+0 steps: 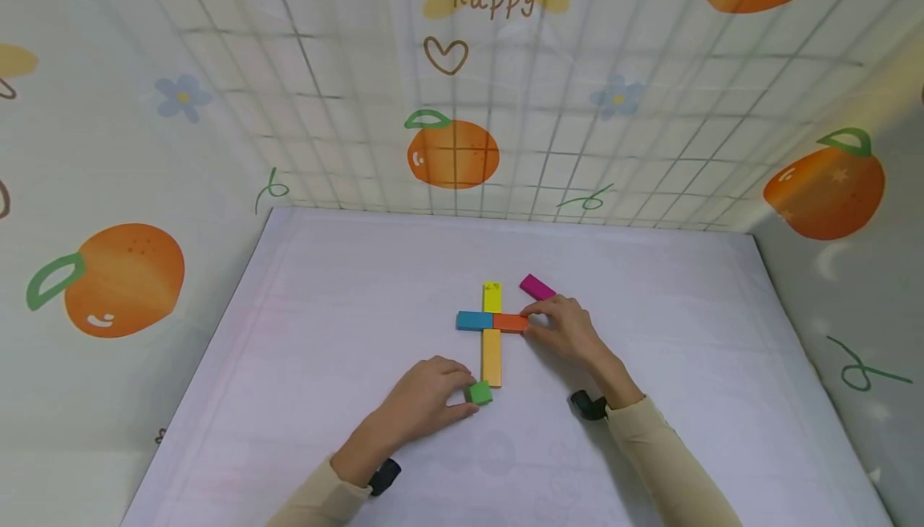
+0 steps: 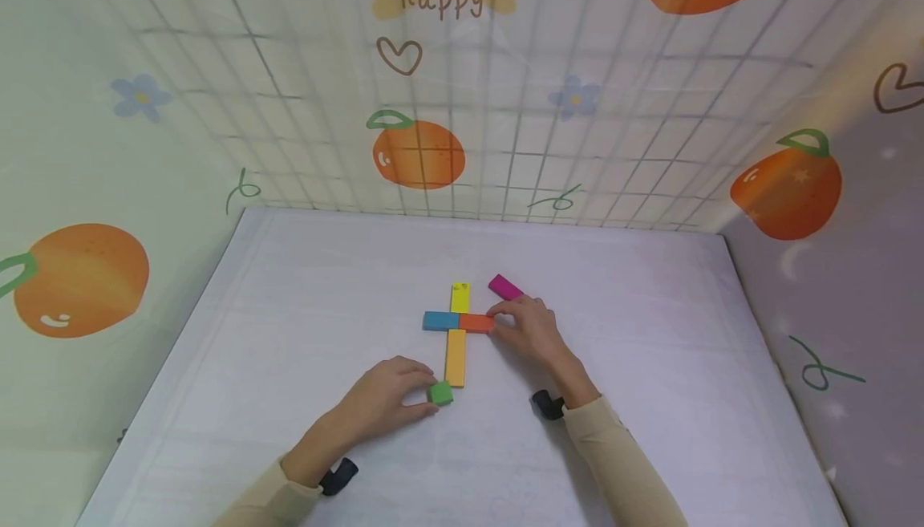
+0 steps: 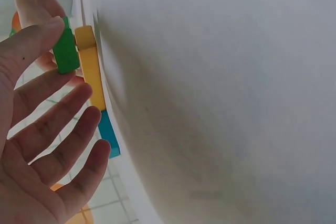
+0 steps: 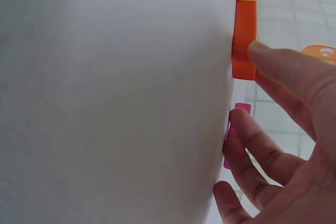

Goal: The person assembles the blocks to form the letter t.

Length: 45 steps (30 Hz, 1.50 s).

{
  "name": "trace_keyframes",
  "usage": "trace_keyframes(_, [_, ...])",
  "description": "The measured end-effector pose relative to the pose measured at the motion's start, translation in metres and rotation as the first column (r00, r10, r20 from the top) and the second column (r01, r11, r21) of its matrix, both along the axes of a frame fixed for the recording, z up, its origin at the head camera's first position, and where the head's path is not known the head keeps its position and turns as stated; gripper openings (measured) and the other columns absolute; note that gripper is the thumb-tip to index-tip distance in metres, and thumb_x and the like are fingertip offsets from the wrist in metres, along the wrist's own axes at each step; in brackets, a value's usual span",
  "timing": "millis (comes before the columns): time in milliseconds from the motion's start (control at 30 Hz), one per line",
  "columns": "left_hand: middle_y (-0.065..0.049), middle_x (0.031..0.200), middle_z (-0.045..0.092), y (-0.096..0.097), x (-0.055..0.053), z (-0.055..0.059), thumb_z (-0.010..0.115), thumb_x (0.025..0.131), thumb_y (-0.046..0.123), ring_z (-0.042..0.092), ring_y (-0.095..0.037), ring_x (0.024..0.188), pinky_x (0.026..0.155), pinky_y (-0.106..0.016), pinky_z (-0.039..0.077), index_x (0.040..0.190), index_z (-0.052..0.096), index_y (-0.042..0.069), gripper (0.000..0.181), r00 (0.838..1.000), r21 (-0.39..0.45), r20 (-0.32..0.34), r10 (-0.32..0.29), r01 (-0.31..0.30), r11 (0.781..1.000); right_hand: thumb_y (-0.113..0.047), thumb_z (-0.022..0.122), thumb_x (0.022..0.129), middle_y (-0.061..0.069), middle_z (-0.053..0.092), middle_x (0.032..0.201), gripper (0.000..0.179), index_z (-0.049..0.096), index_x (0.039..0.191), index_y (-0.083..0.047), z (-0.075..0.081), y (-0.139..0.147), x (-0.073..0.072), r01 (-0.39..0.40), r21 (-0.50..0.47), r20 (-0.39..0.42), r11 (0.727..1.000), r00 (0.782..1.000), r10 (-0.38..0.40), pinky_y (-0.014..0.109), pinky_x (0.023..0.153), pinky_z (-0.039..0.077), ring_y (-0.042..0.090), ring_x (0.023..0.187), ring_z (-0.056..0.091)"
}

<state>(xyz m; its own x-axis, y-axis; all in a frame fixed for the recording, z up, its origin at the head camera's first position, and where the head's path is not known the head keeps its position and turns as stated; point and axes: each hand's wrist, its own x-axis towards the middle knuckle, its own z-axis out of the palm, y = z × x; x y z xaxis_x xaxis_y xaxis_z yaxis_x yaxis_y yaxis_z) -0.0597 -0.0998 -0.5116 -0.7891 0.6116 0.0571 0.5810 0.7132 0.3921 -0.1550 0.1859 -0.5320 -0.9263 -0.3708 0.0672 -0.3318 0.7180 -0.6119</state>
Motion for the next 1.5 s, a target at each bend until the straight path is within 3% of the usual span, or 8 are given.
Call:
trace_keyframes(333, [0.007, 0.111, 0.070, 0.012, 0.002, 0.000, 0.080, 0.084, 0.047, 0.063, -0.013, 0.102, 0.087, -0.030, 0.053, 0.112, 0.076, 0.018, 0.041, 0.999, -0.020, -0.045, -0.008, 0.007, 1.000, -0.018, 0.077, 0.089, 0.005, 0.064, 0.108, 0.024, 0.076, 0.112, -0.020, 0.003, 0.000, 0.000, 0.013, 0.010, 0.031, 1.000, 0.999, -0.014, 0.049, 0.085, 0.043, 0.027, 0.102, 0.053])
trace_keyframes(633, [0.008, 0.100, 0.068, 0.024, 0.009, -0.003, 0.079, 0.084, 0.047, 0.059, -0.007, 0.086, 0.074, -0.021, 0.050, 0.109, 0.077, 0.017, 0.039, 0.996, -0.014, -0.081, -0.033, 0.032, 0.999, -0.017, 0.078, 0.088, 0.005, 0.064, 0.107, 0.024, 0.076, 0.112, -0.019, 0.000, 0.000, -0.001, 0.010, 0.005, 0.012, 1.000, 1.000, -0.010, 0.049, 0.085, 0.044, 0.027, 0.101, 0.054])
trace_keyframes(967, [0.008, 0.095, 0.068, 0.032, 0.010, -0.004, 0.080, 0.084, 0.048, 0.056, -0.006, 0.080, 0.069, -0.019, 0.048, 0.108, 0.078, 0.017, 0.039, 1.000, -0.099, -0.010, 0.009, -0.010, 0.995, -0.017, 0.078, 0.088, 0.005, 0.064, 0.106, 0.024, 0.076, 0.112, -0.020, 0.000, 0.000, -0.001, 0.011, 0.013, 0.015, 1.000, 1.000, -0.012, 0.048, 0.084, 0.044, 0.026, 0.100, 0.054])
trace_keyframes(1500, [0.006, 0.094, 0.068, 0.036, 0.010, -0.005, 0.080, 0.083, 0.048, 0.055, -0.008, 0.079, 0.066, -0.018, 0.047, 0.109, 0.078, 0.016, 0.041, 0.999, -0.128, -0.036, 0.031, -0.035, 0.991, -0.019, 0.077, 0.089, 0.005, 0.064, 0.109, 0.024, 0.076, 0.113, -0.021, 0.000, 0.001, -0.001, 0.020, 0.006, 0.040, 1.000, 0.999, -0.020, 0.050, 0.088, 0.041, 0.027, 0.104, 0.053])
